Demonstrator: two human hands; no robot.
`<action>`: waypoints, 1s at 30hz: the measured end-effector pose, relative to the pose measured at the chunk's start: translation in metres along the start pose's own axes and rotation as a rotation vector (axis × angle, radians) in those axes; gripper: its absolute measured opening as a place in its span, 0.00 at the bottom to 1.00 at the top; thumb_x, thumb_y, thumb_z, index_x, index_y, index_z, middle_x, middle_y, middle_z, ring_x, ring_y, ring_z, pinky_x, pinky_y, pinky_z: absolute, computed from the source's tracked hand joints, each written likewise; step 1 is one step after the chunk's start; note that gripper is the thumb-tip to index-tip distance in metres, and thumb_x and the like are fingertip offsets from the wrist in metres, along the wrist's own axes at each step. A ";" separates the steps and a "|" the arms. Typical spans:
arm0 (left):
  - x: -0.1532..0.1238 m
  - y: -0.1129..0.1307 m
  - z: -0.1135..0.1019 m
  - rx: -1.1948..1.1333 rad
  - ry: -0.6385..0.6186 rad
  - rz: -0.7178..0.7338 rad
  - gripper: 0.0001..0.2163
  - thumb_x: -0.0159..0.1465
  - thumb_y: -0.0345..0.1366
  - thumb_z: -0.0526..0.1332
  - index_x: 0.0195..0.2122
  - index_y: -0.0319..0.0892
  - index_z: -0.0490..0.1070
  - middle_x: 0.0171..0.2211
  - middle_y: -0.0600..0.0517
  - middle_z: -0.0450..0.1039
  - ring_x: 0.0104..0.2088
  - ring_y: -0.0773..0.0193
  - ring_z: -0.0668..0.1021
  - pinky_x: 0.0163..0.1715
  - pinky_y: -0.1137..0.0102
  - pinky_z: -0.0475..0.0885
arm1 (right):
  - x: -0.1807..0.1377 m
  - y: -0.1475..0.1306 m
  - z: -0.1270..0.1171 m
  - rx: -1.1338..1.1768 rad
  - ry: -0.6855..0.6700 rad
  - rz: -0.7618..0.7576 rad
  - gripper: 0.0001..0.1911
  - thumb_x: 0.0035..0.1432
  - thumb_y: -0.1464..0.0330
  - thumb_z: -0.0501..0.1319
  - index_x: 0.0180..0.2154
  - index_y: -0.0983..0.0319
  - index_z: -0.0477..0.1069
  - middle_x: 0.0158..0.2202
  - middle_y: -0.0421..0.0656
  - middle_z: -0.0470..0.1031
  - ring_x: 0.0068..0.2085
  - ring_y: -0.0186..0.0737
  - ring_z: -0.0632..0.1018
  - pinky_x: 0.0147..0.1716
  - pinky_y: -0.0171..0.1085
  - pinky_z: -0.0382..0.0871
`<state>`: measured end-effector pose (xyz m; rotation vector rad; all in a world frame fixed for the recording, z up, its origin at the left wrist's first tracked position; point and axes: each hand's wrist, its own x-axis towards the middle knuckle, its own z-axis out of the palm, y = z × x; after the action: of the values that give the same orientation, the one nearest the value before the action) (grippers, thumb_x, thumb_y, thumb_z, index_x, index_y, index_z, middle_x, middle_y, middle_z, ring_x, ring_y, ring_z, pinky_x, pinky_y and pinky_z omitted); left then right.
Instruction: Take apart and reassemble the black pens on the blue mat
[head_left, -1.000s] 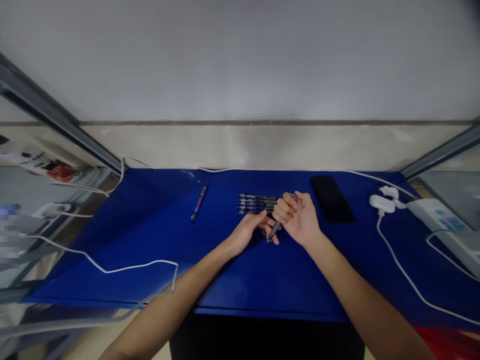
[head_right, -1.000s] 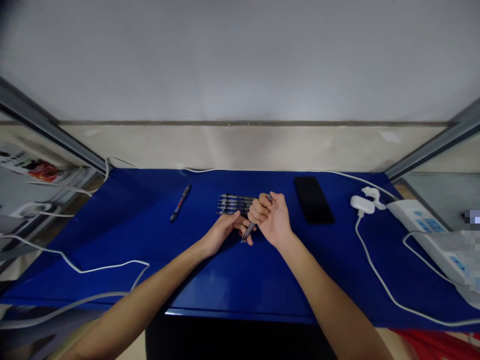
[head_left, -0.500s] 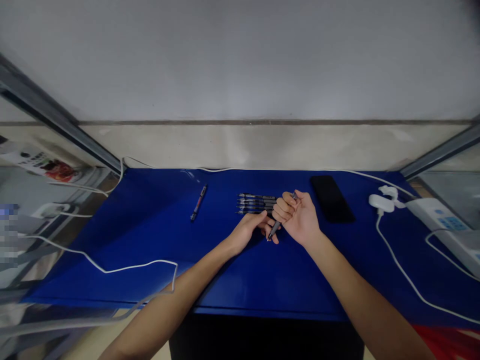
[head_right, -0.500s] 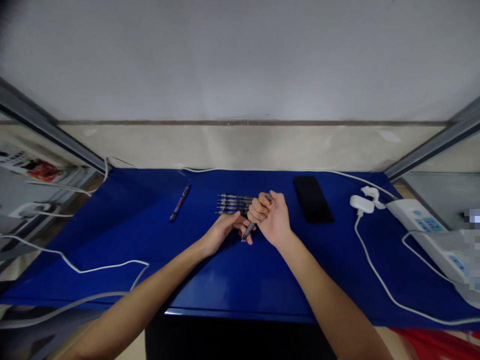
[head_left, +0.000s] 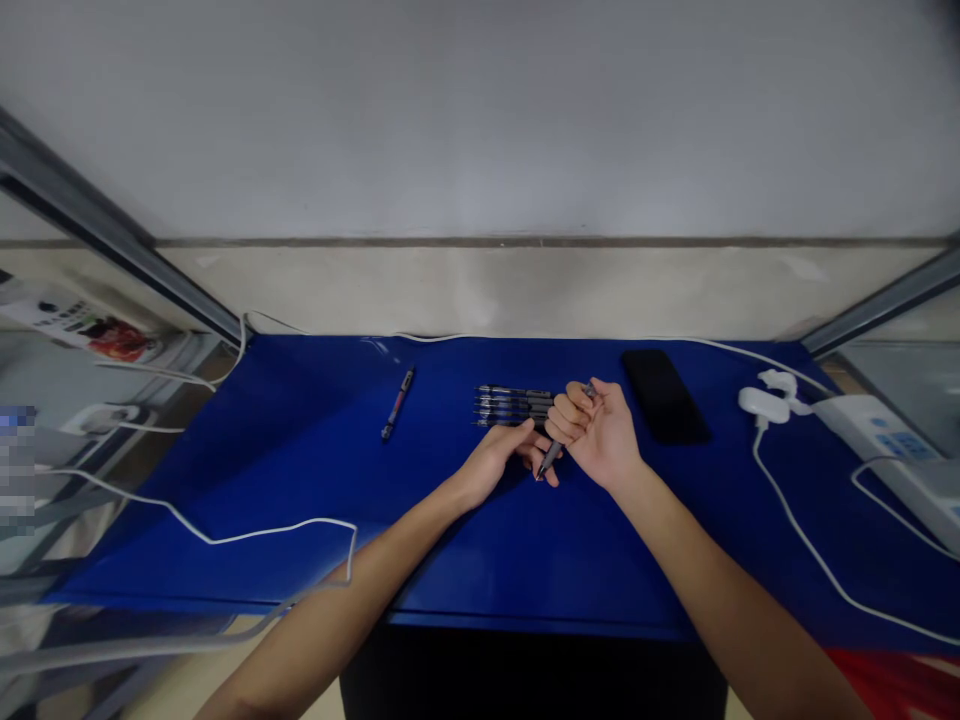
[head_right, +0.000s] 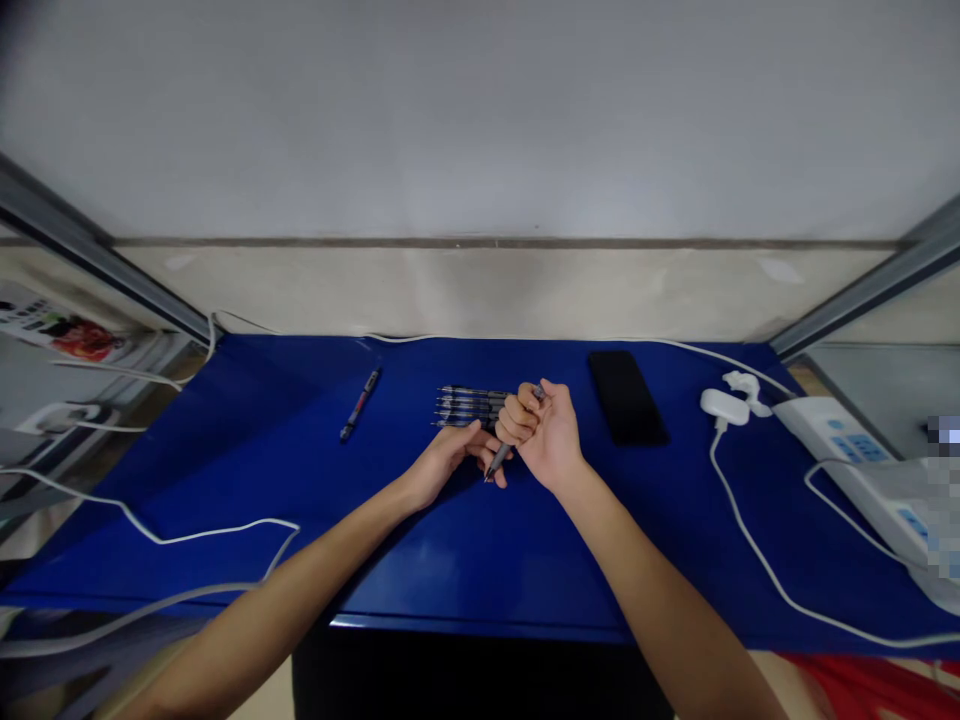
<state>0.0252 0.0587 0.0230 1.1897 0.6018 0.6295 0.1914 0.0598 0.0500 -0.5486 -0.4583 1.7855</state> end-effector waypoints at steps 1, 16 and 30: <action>0.000 0.000 0.000 0.001 -0.001 -0.002 0.30 0.69 0.54 0.45 0.36 0.32 0.77 0.29 0.40 0.79 0.27 0.61 0.76 0.35 0.66 0.67 | 0.000 0.000 0.000 -0.003 -0.001 0.001 0.20 0.63 0.61 0.50 0.21 0.59 0.50 0.18 0.33 0.44 0.18 0.31 0.48 0.18 0.33 0.54; 0.001 -0.003 -0.002 -0.041 -0.023 -0.011 0.32 0.69 0.55 0.43 0.37 0.31 0.77 0.29 0.38 0.79 0.28 0.59 0.76 0.36 0.65 0.67 | -0.001 0.000 0.001 -0.014 0.005 0.005 0.20 0.63 0.61 0.50 0.20 0.59 0.50 0.17 0.33 0.44 0.18 0.31 0.47 0.17 0.33 0.52; 0.000 0.001 0.004 0.037 0.038 0.030 0.19 0.63 0.49 0.61 0.35 0.34 0.76 0.26 0.44 0.78 0.26 0.65 0.75 0.32 0.70 0.68 | -0.002 -0.001 0.005 -0.022 0.001 -0.067 0.23 0.65 0.55 0.52 0.21 0.59 0.57 0.18 0.34 0.49 0.19 0.31 0.54 0.20 0.34 0.58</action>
<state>0.0278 0.0559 0.0254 1.2255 0.6305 0.6698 0.1899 0.0584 0.0544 -0.5435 -0.4911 1.7177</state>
